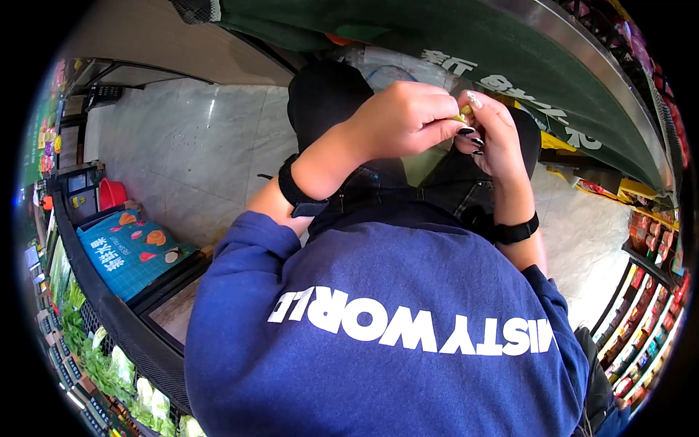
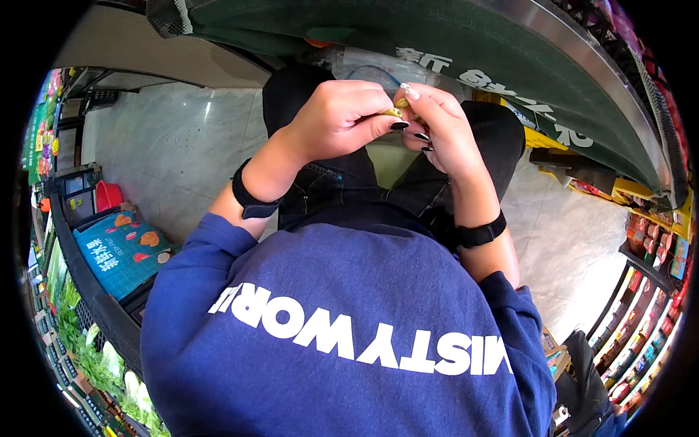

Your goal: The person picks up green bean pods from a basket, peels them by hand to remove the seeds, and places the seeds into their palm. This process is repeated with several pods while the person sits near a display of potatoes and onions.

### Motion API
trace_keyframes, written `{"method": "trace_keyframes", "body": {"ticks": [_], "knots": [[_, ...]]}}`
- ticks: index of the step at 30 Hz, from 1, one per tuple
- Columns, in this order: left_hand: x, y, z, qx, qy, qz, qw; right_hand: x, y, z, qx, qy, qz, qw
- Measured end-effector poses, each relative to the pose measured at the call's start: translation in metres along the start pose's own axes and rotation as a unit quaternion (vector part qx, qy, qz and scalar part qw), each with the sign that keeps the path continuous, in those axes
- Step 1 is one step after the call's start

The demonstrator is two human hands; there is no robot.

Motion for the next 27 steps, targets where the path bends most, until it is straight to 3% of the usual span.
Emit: {"method": "trace_keyframes", "body": {"ticks": [3, 8, 11, 12, 14, 16, 19, 20, 21, 22, 23, 24, 25, 27], "knots": [[0.008, -0.003, -0.005, -0.004, -0.001, -0.029, 1.000, -0.002, 0.003, 0.000, 0.058, 0.071, -0.001, 0.996], [0.030, -0.014, -0.010, -0.023, 0.055, -0.084, 0.995, -0.008, 0.016, -0.021, 0.003, 0.048, -0.005, 0.999], [0.050, -0.025, -0.007, -0.017, 0.073, -0.124, 0.989, -0.012, 0.027, -0.041, -0.082, -0.265, -0.045, 0.960], [0.058, -0.029, -0.006, -0.009, 0.082, -0.148, 0.986, -0.017, 0.032, -0.045, -0.080, -0.266, -0.044, 0.960], [0.070, -0.033, -0.002, -0.010, 0.096, -0.152, 0.984, -0.013, 0.041, -0.044, -0.085, -0.503, -0.122, 0.851], [0.082, -0.038, 0.001, -0.011, 0.110, -0.153, 0.982, -0.014, 0.046, -0.045, -0.100, -0.522, -0.125, 0.838], [0.090, -0.044, 0.003, -0.010, 0.139, -0.149, 0.979, -0.015, 0.049, -0.057, -0.120, -0.473, -0.130, 0.863], [0.091, -0.048, 0.002, 0.003, 0.149, -0.169, 0.974, -0.023, 0.044, -0.069, -0.139, -0.269, -0.044, 0.952], [0.092, -0.046, -0.007, 0.012, 0.169, -0.183, 0.968, -0.029, 0.043, -0.070, -0.138, -0.051, 0.038, 0.988], [0.089, -0.043, -0.017, -0.007, 0.162, -0.184, 0.969, -0.040, 0.041, -0.084, -0.187, 0.114, 0.090, 0.971], [0.080, -0.037, -0.031, -0.031, 0.162, -0.175, 0.971, -0.046, 0.040, -0.099, -0.283, 0.248, 0.081, 0.923], [0.071, -0.030, -0.049, -0.031, 0.187, -0.188, 0.964, -0.060, 0.046, -0.121, -0.244, 0.323, 0.064, 0.912], [0.059, -0.020, -0.073, -0.070, 0.191, -0.157, 0.967, -0.062, 0.041, -0.129, -0.320, 0.327, 0.045, 0.888], [0.034, 0.006, -0.126, -0.103, 0.229, -0.095, 0.963, -0.096, 0.043, -0.157, -0.312, 0.452, 0.089, 0.831]]}}
Point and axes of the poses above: each hand's wrist, its own y-axis towards the middle knuckle, its own z-axis out of the palm, x = y × z, the point moved 8 cm from there along y, towards the middle knuckle, and after that the axes turned 3 degrees about -x, right-handed, at the moved point
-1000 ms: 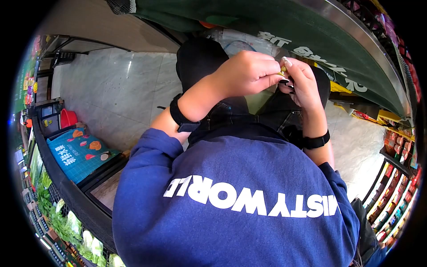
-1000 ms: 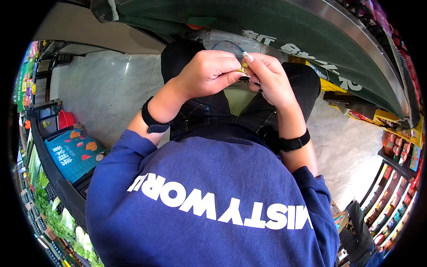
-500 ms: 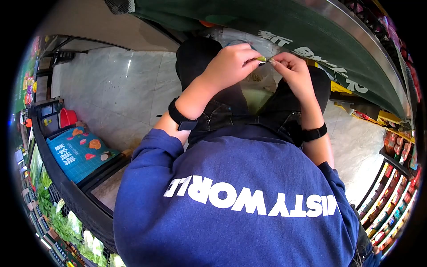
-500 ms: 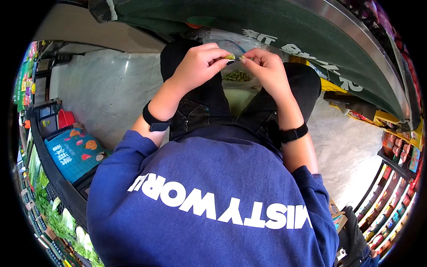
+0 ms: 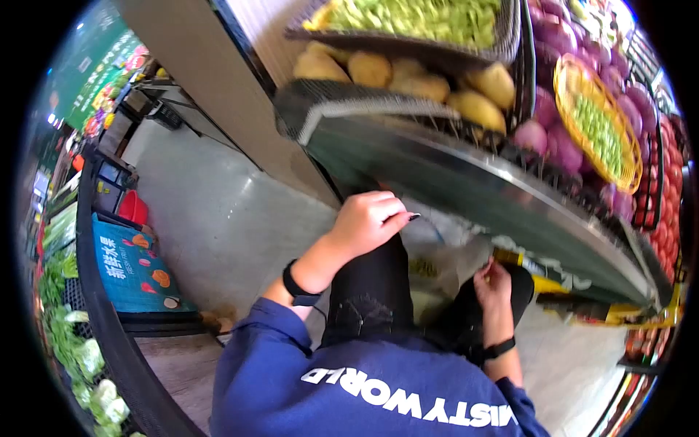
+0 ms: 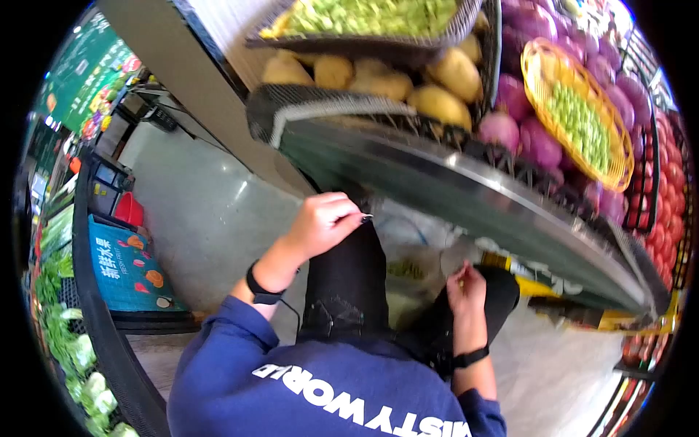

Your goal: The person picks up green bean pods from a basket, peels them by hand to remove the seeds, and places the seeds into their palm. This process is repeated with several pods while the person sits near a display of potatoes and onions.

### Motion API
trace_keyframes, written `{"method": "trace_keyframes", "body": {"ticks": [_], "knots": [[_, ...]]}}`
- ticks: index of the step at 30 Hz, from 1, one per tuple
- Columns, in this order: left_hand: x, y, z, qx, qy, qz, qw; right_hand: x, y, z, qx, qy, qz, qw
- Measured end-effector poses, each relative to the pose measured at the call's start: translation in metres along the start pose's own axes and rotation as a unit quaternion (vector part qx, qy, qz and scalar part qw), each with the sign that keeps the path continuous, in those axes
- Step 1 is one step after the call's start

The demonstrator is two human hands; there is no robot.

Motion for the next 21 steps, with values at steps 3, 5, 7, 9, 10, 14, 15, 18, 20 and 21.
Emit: {"method": "trace_keyframes", "body": {"ticks": [3, 5, 7, 9, 10, 14, 15, 18, 20, 21], "knots": [[-0.035, 0.058, -0.076, -0.071, 0.073, 0.114, 0.988, 0.001, -0.008, 0.005, 0.070, -0.050, -0.019, 0.996], [-0.047, 0.098, -0.110, -0.104, 0.130, 0.144, 0.975, -0.003, -0.013, 0.013, 0.055, -0.028, -0.031, 0.998], [-0.046, 0.139, -0.128, -0.145, 0.156, 0.186, 0.959, -0.009, -0.020, 0.027, 0.142, 0.015, 0.014, 0.990], [-0.029, 0.182, -0.134, -0.123, 0.211, 0.166, 0.955, -0.009, -0.044, 0.049, 0.112, 0.013, -0.045, 0.993], [-0.019, 0.201, -0.133, -0.087, 0.220, 0.107, 0.966, -0.008, -0.053, 0.053, 0.117, 0.015, -0.045, 0.992], [0.032, 0.257, -0.108, -0.031, 0.192, 0.062, 0.979, -0.006, -0.084, 0.078, 0.334, 0.083, 0.026, 0.938], [0.043, 0.265, -0.101, -0.012, 0.204, 0.027, 0.979, -0.001, -0.086, 0.077, 0.341, 0.123, 0.028, 0.931], [0.070, 0.280, -0.086, 0.026, 0.258, -0.021, 0.966, 0.005, -0.089, 0.073, 0.378, 0.148, 0.036, 0.913], [0.074, 0.283, -0.080, 0.051, 0.339, -0.031, 0.939, 0.009, -0.091, 0.072, 0.389, 0.148, 0.026, 0.909], [0.073, 0.284, -0.077, 0.052, 0.339, -0.030, 0.939, 0.010, -0.089, 0.068, 0.361, 0.143, 0.019, 0.921]]}}
Point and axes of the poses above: each hand's wrist, its own y-axis towards the middle knuckle, its own z-axis out of the palm, x = y × z, the point moved 8 cm from there along y, towards the middle knuckle, and after that the axes turned 3 degrees about -x, right-handed, at the moved point
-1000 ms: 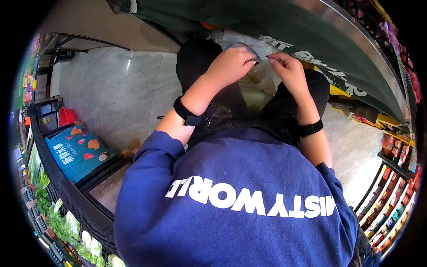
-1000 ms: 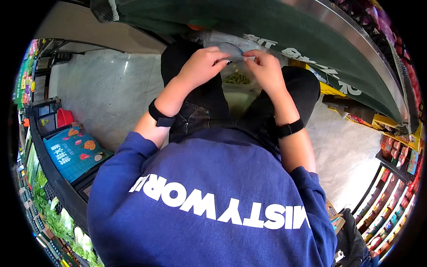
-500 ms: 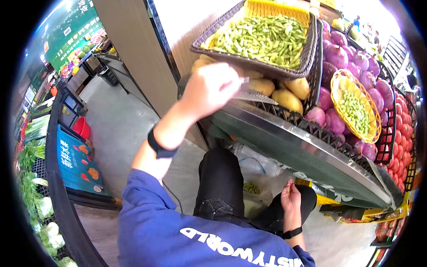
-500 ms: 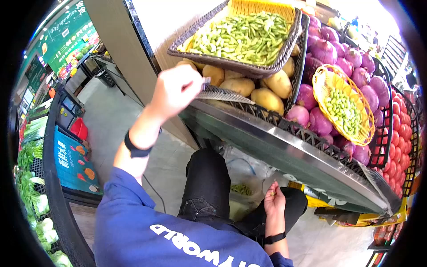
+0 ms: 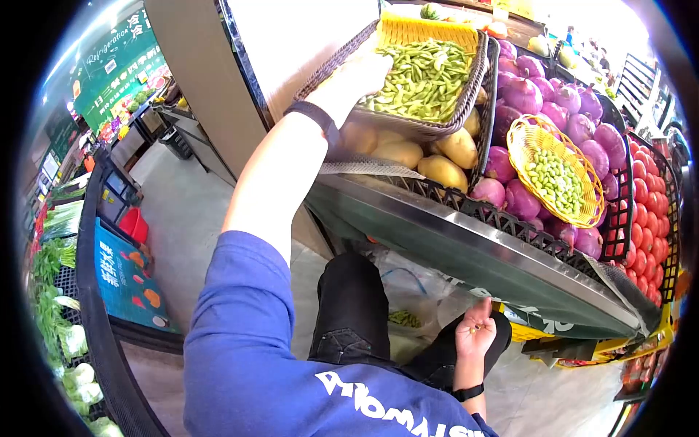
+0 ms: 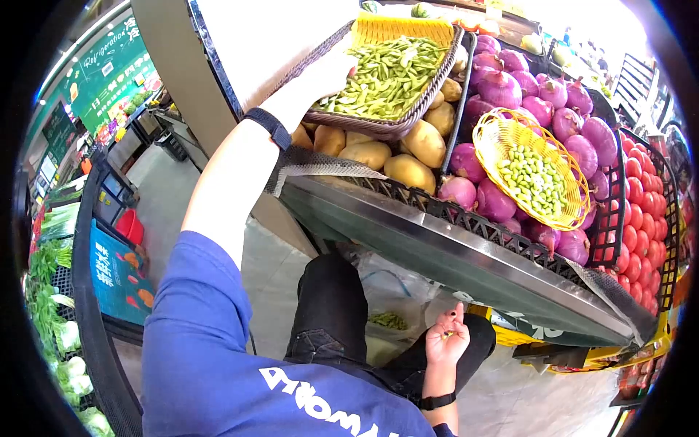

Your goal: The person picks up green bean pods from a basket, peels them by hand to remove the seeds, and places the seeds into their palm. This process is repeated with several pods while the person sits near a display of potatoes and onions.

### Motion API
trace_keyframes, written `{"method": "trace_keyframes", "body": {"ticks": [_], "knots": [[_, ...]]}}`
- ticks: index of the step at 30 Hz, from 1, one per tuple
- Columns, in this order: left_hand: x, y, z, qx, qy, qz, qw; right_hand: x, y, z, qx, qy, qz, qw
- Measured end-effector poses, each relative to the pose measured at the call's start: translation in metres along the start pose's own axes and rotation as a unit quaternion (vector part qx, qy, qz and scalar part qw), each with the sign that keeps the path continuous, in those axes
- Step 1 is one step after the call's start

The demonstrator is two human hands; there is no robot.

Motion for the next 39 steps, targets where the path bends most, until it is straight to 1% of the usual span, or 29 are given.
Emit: {"method": "trace_keyframes", "body": {"ticks": [1, 2, 3, 6, 7, 8, 9, 10, 12, 13, 15, 16, 18, 20, 21, 22, 23, 24, 25, 26, 28, 30, 32, 34, 35, 36, 38, 39], "knots": [[-0.001, 0.000, 0.001, 0.003, 0.048, -0.004, 0.999, 0.002, -0.001, -0.004, -0.030, -0.009, -0.008, 0.999], [-0.001, 0.000, 0.002, 0.007, 0.096, -0.008, 0.995, 0.002, -0.002, -0.003, -0.030, -0.008, -0.008, 0.999], [0.000, 0.000, 0.001, 0.007, 0.097, -0.008, 0.995, 0.001, -0.001, -0.001, -0.030, -0.019, -0.008, 0.999], [0.001, -0.002, 0.000, 0.065, 0.144, 0.006, 0.987, 0.000, 0.001, -0.003, -0.021, -0.027, -0.004, 0.999], [-0.002, -0.005, -0.004, 0.065, 0.145, 0.007, 0.987, -0.001, 0.002, -0.003, -0.014, -0.027, -0.001, 1.000], [-0.003, -0.008, -0.011, 0.047, 0.149, -0.001, 0.988, -0.001, 0.002, -0.003, -0.014, -0.027, -0.001, 1.000], [-0.004, -0.012, -0.020, 0.028, 0.154, -0.010, 0.988, -0.002, 0.002, -0.005, -0.024, -0.035, -0.003, 0.999], [-0.001, -0.012, -0.020, 0.028, 0.154, -0.009, 0.988, -0.002, 0.003, -0.006, -0.035, -0.044, -0.005, 0.998], [0.008, -0.013, -0.027, -0.016, 0.068, -0.039, 0.997, -0.004, 0.004, -0.007, -0.036, -0.053, 0.001, 0.998], [0.009, -0.014, -0.028, -0.016, 0.068, -0.039, 0.997, -0.006, 0.005, -0.007, -0.038, -0.063, 0.007, 0.997], [0.017, -0.016, -0.033, -0.049, -0.086, -0.073, 0.992, -0.010, 0.004, -0.006, -0.041, -0.086, 0.021, 0.995], [0.020, -0.016, -0.032, -0.048, -0.086, -0.073, 0.992, -0.014, 0.004, -0.006, -0.043, -0.109, 0.034, 0.993], [0.011, -0.020, -0.047, -0.124, -0.173, -0.003, 0.977, -0.021, 0.003, -0.005, -0.046, -0.124, 0.049, 0.990], [0.004, -0.026, -0.054, -0.106, -0.153, 0.007, 0.983, -0.026, 0.002, -0.001, -0.048, -0.140, 0.060, 0.987], [0.001, -0.031, -0.057, -0.093, -0.256, 0.008, 0.962, -0.030, 0.001, 0.001, -0.046, -0.166, 0.069, 0.983], [-0.010, -0.039, -0.062, -0.077, -0.356, 0.007, 0.931, -0.035, -0.001, 0.006, -0.046, -0.191, 0.077, 0.977], [-0.023, -0.051, -0.067, -0.077, -0.488, 0.013, 0.869, -0.038, -0.002, 0.014, -0.040, -0.250, 0.074, 0.964], [-0.042, -0.071, -0.073, -0.071, -0.611, 0.013, 0.788, -0.040, -0.003, 0.016, -0.055, -0.300, 0.072, 0.950], [-0.069, -0.093, -0.077, -0.042, -0.680, 0.025, 0.732, -0.045, -0.002, 0.025, -0.044, -0.359, 0.072, 0.930], [-0.095, -0.115, -0.075, -0.013, -0.745, 0.034, 0.666, -0.050, -0.001, 0.036, -0.037, -0.417, 0.072, 0.905], [-0.138, -0.157, -0.050, 0.075, -0.772, 0.045, 0.630, -0.070, 0.001, 0.071, 0.035, -0.502, 0.055, 0.862], [-0.169, -0.194, -0.015, 0.137, -0.813, -0.005, 0.567, -0.090, -0.002, 0.098, 0.094, -0.505, 0.079, 0.854], [-0.190, -0.224, 0.017, 0.174, -0.827, -0.051, 0.533, -0.103, -0.002, 0.116, 0.146, -0.516, 0.072, 0.841], [-0.201, -0.248, 0.040, 0.196, -0.845, -0.077, 0.491, -0.110, -0.003, 0.125, 0.136, -0.513, 0.077, 0.844], [-0.204, -0.258, 0.048, 0.213, -0.826, -0.098, 0.512, -0.105, -0.005, 0.121, 0.066, -0.520, 0.043, 0.851], [-0.207, -0.264, 0.051, 0.214, -0.831, -0.106, 0.503, -0.102, -0.004, 0.113, 0.054, -0.523, 0.048, 0.849], [-0.201, -0.271, 0.050, 0.137, -0.822, -0.100, 0.543, -0.102, -0.002, 0.105, 0.105, -0.547, 0.056, 0.829], [-0.197, -0.272, 0.050, 0.105, -0.785, -0.075, 0.606, -0.098, -0.002, 0.103, 0.102, -0.571, 0.047, 0.813]]}}
Point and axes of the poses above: each hand's wrist, its own y-axis towards the middle knuckle, its own z-axis out of the palm, x = y × z, the point moved 8 cm from there along y, towards the middle knuckle, and after that the axes turned 3 degrees about -x, right-handed, at the moved point
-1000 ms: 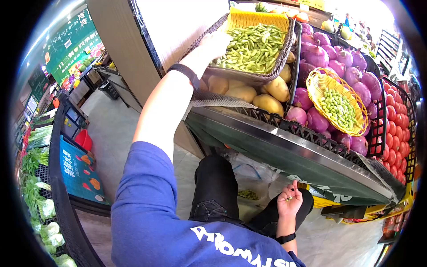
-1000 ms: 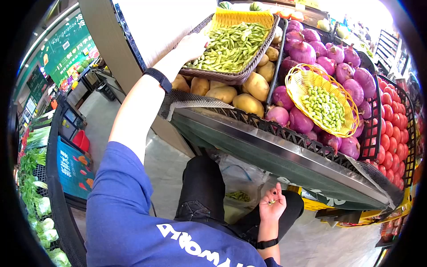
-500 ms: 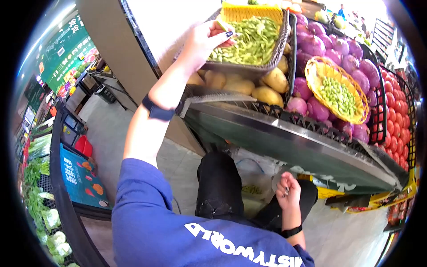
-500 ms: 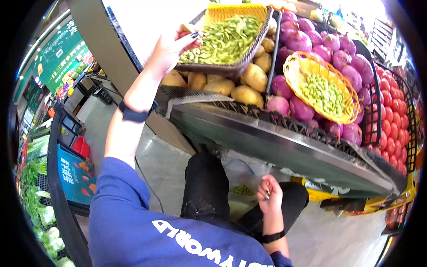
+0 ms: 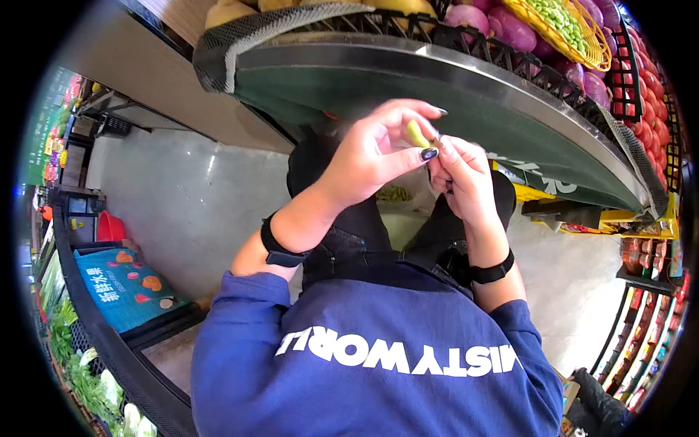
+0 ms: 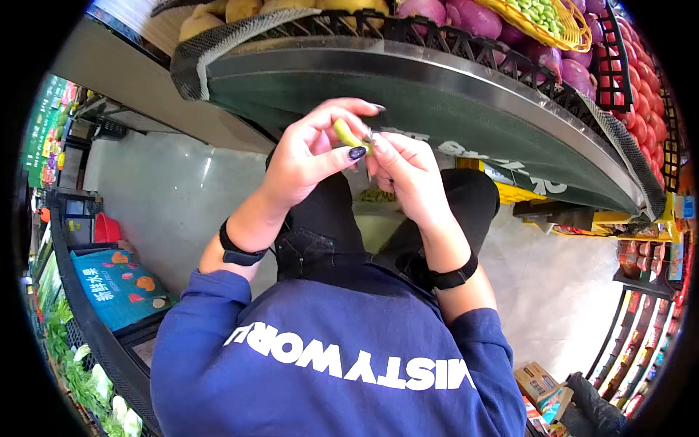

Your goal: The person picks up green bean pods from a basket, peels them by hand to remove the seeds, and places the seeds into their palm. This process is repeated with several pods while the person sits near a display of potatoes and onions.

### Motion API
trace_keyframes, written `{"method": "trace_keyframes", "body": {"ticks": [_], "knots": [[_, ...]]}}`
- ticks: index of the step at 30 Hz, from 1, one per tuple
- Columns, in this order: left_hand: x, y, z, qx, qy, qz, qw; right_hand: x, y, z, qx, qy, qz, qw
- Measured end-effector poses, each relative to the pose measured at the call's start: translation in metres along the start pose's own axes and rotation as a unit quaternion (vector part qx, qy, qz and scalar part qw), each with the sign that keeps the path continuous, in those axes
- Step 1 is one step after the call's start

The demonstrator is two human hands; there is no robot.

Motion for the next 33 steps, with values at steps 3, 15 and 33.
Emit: {"method": "trace_keyframes", "body": {"ticks": [3, 15, 33], "knots": [[0.027, -0.010, -0.006, 0.037, -0.181, -0.204, 0.961, 0.031, -0.007, 0.011, -0.010, -0.456, -0.220, 0.863], [0.060, -0.031, 0.006, 0.131, 0.030, -0.230, 0.964, 0.009, -0.014, 0.006, 0.025, -0.415, -0.090, 0.905], [0.011, -0.038, 0.030, 0.298, 0.539, 0.139, 0.775, 0.002, -0.029, 0.024, 0.102, -0.532, -0.137, 0.829]]}}
Point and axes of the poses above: each hand's wrist, its own y-axis towards the middle knuckle, its own z-axis out of the palm, x = y × z, the point moved 8 cm from there along y, towards the middle knuckle, and after that the axes turned 3 degrees about -x, right-handed, at the moved point
